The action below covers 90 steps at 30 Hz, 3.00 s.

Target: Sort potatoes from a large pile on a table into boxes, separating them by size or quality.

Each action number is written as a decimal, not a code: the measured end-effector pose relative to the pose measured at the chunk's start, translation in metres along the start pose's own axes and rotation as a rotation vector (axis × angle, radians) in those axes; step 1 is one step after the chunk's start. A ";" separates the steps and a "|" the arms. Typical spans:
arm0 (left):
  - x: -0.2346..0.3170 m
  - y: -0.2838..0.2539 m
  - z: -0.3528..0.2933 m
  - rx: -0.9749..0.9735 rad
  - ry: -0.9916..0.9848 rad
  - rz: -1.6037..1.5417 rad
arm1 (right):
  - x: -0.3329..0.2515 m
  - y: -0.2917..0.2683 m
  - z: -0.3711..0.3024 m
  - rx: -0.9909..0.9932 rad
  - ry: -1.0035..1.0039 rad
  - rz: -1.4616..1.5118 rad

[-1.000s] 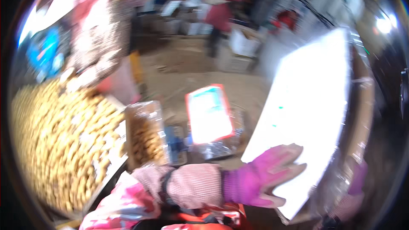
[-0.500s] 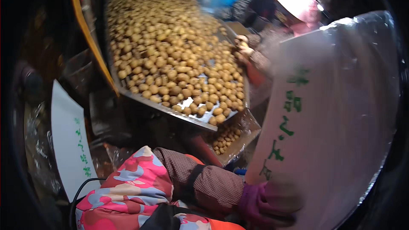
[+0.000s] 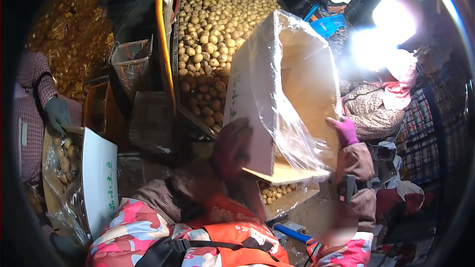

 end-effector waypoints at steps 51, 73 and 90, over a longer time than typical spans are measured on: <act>0.026 -0.018 0.000 -0.517 -0.167 0.475 | 0.020 0.089 -0.187 0.033 -1.205 -0.593; -0.003 0.041 0.147 -1.104 -0.704 0.722 | 0.155 0.117 -0.098 -0.414 0.217 0.786; 0.028 -0.109 0.066 -0.517 -0.709 0.635 | 0.103 0.118 -0.122 -0.615 0.197 0.494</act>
Point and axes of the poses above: each hand's wrist, its own z-axis towards the middle knuckle, its own y-axis out of the palm, x = y × z, the point moved 4 cm from there along z, towards the middle knuckle, and after that the axes turned 12 degrees about z, right-handed, at the moved point
